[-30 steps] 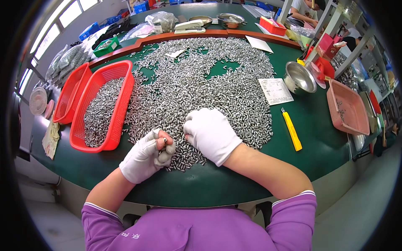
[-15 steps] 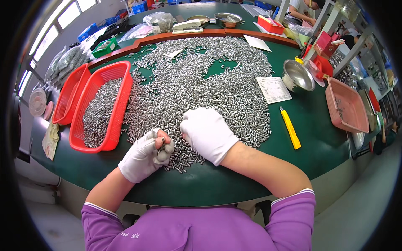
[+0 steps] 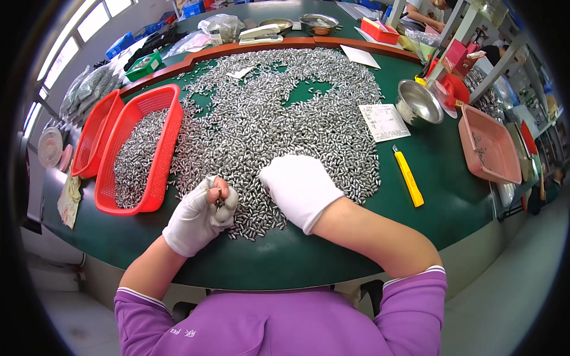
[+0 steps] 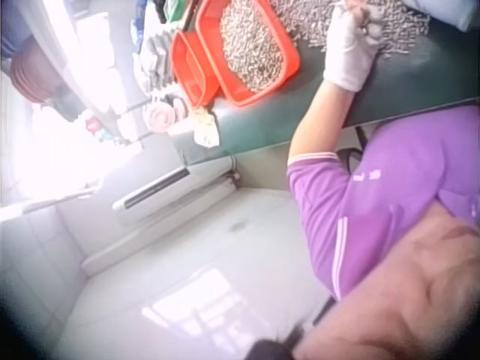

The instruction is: Scraping or trimming small metal pins using a utility knife at a factory workbench.

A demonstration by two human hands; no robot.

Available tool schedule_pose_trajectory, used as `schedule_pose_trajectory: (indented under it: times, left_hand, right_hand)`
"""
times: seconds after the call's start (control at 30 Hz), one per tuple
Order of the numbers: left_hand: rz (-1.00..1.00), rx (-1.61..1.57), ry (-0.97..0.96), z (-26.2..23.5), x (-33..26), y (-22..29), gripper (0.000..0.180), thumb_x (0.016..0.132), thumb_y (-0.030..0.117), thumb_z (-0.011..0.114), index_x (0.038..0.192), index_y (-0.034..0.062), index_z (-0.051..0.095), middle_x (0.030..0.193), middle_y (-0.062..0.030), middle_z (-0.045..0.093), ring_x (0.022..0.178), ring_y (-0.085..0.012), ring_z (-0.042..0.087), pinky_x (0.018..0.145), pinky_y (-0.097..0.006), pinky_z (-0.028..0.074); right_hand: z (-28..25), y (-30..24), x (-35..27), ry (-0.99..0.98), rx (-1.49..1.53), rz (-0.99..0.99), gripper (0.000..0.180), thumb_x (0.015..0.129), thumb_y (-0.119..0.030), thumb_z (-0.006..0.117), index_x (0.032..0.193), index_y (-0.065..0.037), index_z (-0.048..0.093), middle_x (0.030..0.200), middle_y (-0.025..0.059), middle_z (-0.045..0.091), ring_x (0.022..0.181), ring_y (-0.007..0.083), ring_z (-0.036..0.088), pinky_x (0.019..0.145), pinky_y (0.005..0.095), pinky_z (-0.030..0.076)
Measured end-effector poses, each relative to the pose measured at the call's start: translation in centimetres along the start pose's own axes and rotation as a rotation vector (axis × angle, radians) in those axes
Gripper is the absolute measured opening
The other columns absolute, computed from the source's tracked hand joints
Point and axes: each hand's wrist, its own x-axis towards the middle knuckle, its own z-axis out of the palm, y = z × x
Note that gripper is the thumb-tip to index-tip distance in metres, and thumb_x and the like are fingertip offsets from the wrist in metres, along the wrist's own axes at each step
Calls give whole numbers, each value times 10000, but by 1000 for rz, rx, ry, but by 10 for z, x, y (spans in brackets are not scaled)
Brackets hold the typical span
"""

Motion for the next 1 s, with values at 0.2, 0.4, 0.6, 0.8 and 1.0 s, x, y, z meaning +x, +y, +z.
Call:
schedule_pose_trajectory:
  times: [0.2, 0.4, 0.6, 0.8, 1.0]
  left_hand:
    - [-18, 16, -6, 2, -1, 1, 189, 944, 255, 637, 996, 102, 539, 952, -54, 570, 697, -110, 471, 641, -235, 402]
    - [-47, 15, -20, -2, -1, -1, 210, 914, 199, 679, 1041, 95, 549, 983, -58, 564, 714, -100, 468, 652, -238, 412]
    - [-100, 25, -43, 2, -4, 0, 348, 895, 164, 702, 1165, 86, 496, 1041, -33, 596, 846, -95, 532, 781, -230, 447]
    - [-121, 155, 10, 6, -3, 0, 264, 908, 158, 695, 1085, 118, 504, 1029, -16, 598, 800, -86, 519, 717, -225, 436]
    - [-86, 208, -7, 8, -5, 0, 238, 920, 201, 696, 1058, 128, 516, 1003, -10, 598, 808, -77, 531, 695, -216, 430]
  right_hand:
    - [0, 12, 11, 108, 167, 19, 94, 827, -179, 678, 853, -92, 657, 817, 101, 636, 805, 311, 636, 729, 407, 511]
    - [-6, 14, 15, 238, 240, -10, 89, 806, -126, 690, 862, -64, 659, 809, 105, 656, 773, 294, 653, 708, 380, 525]
    - [-20, -12, 7, 204, 659, -195, 136, 760, -23, 740, 879, -56, 681, 800, 98, 650, 720, 245, 649, 655, 332, 522]
    - [-9, -11, 8, 214, 668, -295, 148, 760, -43, 767, 891, -76, 707, 821, 65, 646, 781, 243, 638, 687, 333, 516]
    - [-4, -12, 5, 177, 854, -230, 229, 765, -28, 772, 986, -64, 726, 852, 71, 660, 802, 188, 655, 729, 304, 533]
